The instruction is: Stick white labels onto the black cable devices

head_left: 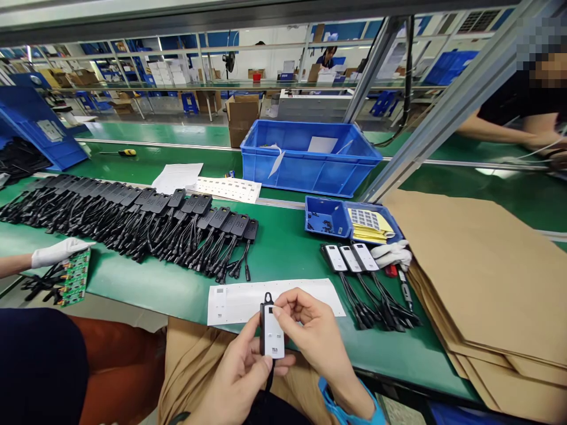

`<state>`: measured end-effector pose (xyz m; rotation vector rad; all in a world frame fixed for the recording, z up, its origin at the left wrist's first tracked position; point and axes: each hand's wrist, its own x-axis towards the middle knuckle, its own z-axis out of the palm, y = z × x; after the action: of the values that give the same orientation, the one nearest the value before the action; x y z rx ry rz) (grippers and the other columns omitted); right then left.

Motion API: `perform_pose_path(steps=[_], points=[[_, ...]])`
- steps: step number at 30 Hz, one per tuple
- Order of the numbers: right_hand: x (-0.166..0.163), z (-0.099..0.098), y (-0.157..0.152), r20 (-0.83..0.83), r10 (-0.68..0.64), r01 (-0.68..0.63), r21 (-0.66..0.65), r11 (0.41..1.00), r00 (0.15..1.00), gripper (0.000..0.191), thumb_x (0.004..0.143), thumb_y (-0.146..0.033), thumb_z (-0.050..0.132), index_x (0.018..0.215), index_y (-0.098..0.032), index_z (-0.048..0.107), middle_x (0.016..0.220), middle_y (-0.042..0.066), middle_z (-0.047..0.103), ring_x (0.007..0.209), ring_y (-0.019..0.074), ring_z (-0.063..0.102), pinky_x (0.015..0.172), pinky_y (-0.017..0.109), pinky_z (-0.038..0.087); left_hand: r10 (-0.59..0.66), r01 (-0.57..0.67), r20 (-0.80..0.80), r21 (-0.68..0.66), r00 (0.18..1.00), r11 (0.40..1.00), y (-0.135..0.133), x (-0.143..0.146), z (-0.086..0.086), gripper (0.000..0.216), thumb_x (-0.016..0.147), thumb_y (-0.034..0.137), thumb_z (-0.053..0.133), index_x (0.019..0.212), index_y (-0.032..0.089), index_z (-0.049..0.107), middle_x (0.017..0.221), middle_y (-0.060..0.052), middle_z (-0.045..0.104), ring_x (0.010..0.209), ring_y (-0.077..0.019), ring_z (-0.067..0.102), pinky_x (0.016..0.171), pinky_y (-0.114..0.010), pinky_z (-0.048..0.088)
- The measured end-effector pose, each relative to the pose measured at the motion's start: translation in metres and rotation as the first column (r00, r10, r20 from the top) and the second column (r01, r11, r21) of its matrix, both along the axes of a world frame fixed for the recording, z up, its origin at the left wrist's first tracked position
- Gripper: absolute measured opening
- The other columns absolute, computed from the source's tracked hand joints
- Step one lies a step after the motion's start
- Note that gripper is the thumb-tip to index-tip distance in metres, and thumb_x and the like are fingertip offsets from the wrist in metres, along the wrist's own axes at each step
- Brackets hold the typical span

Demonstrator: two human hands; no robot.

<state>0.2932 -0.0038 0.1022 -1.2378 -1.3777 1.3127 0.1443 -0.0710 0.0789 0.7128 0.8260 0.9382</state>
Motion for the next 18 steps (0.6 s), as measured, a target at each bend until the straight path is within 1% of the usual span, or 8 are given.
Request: perform_pose_path(steps=[3, 5, 7, 10, 12, 14, 16, 18], points=[[0.002, -0.001, 0.001, 0.054, 0.004, -0.005, 0.018, 1.000, 0.999, 0.017, 0.079, -0.028, 0.061, 0.092, -0.017, 0.059, 0.062, -0.005, 0.048, 0.053, 0.0107, 0.045, 0.050, 0.022, 0.039, 0.044, -0.043, 0.011, -0.009, 0.999, 0.999, 0.000, 0.002, 0.000, 0.076, 0.084, 0.044, 0.066, 0.147, 0.022, 0.030, 0.121, -0.017, 0.062, 0.106, -0.0301, 0.064, 0.093, -0.042, 0.050], [0.004, -0.002, 0.003, 0.105, 0.016, -0.020, 0.041, 0.999, 0.994, 0.018, 0.081, -0.028, 0.060, 0.096, -0.018, 0.059, 0.066, -0.004, 0.047, 0.055, 0.0108, 0.044, 0.050, 0.023, 0.038, 0.054, -0.052, 0.039, -0.040, 0.998, 0.998, 0.001, 0.003, 0.000, 0.074, 0.083, 0.042, 0.068, 0.145, 0.021, 0.034, 0.117, -0.016, 0.064, 0.103, -0.0307, 0.065, 0.092, -0.044, 0.050], [0.004, -0.004, 0.006, 0.133, 0.020, -0.030, 0.073, 0.997, 0.991, 0.018, 0.083, -0.030, 0.060, 0.097, -0.019, 0.061, 0.074, -0.002, 0.049, 0.061, 0.0123, 0.048, 0.053, 0.023, 0.040, 0.058, -0.048, 0.090, -0.105, 0.994, 0.993, 0.001, 0.003, -0.001, 0.074, 0.081, 0.041, 0.070, 0.144, 0.020, 0.036, 0.113, -0.016, 0.066, 0.100, -0.0315, 0.067, 0.091, -0.047, 0.051], [0.004, -0.007, 0.007, 0.117, 0.046, -0.058, 0.099, 0.993, 0.992, 0.025, 0.084, -0.033, 0.060, 0.104, -0.020, 0.061, 0.086, 0.002, 0.052, 0.073, 0.0152, 0.052, 0.059, 0.025, 0.044, 0.088, -0.049, 0.189, -0.202, 0.978, 0.978, 0.001, 0.004, -0.001, 0.073, 0.083, 0.048, 0.066, 0.142, 0.017, 0.037, 0.105, -0.017, 0.069, 0.093, -0.0327, 0.069, 0.086, -0.049, 0.053], [0.002, -0.008, 0.006, 0.101, 0.086, -0.094, 0.083, 0.992, 0.991, 0.029, 0.082, -0.032, 0.061, 0.109, -0.021, 0.060, 0.089, 0.002, 0.053, 0.076, 0.0158, 0.052, 0.061, 0.026, 0.044, 0.116, -0.064, 0.212, -0.238, 0.970, 0.969, 0.002, 0.005, 0.000, 0.072, 0.084, 0.051, 0.064, 0.141, 0.016, 0.038, 0.100, -0.016, 0.071, 0.087, -0.0313, 0.071, 0.081, -0.047, 0.055], [0.000, -0.010, 0.004, 0.076, 0.119, -0.123, 0.039, 0.992, 0.990, 0.037, 0.080, -0.031, 0.063, 0.115, -0.021, 0.058, 0.093, 0.002, 0.053, 0.078, 0.0163, 0.053, 0.061, 0.026, 0.044, 0.148, -0.095, 0.187, -0.269, 0.971, 0.958, 0.004, 0.006, 0.004, 0.070, 0.082, 0.049, 0.067, 0.139, 0.018, 0.040, 0.099, -0.014, 0.071, 0.081, -0.0285, 0.072, 0.075, -0.041, 0.057], [-0.001, -0.011, 0.001, 0.043, 0.143, -0.142, -0.021, 0.990, 0.989, 0.050, 0.077, -0.031, 0.066, 0.124, -0.023, 0.054, 0.098, 0.003, 0.054, 0.079, 0.0164, 0.053, 0.064, 0.026, 0.045, 0.169, -0.121, 0.146, -0.293, 0.975, 0.949, 0.005, 0.006, 0.008, 0.067, 0.081, 0.047, 0.069, 0.137, 0.021, 0.043, 0.101, -0.011, 0.071, 0.079, -0.0266, 0.072, 0.071, -0.037, 0.057], [-0.002, -0.012, -0.003, 0.023, 0.165, -0.163, -0.079, 0.984, 0.986, 0.065, 0.073, -0.031, 0.070, 0.133, -0.024, 0.047, 0.105, 0.003, 0.054, 0.081, 0.0163, 0.053, 0.068, 0.027, 0.046, 0.174, -0.134, 0.112, -0.299, 0.978, 0.945, 0.006, 0.005, 0.012, 0.064, 0.081, 0.047, 0.069, 0.133, 0.021, 0.046, 0.100, -0.010, 0.070, 0.077, -0.0252, 0.072, 0.070, -0.035, 0.057]])
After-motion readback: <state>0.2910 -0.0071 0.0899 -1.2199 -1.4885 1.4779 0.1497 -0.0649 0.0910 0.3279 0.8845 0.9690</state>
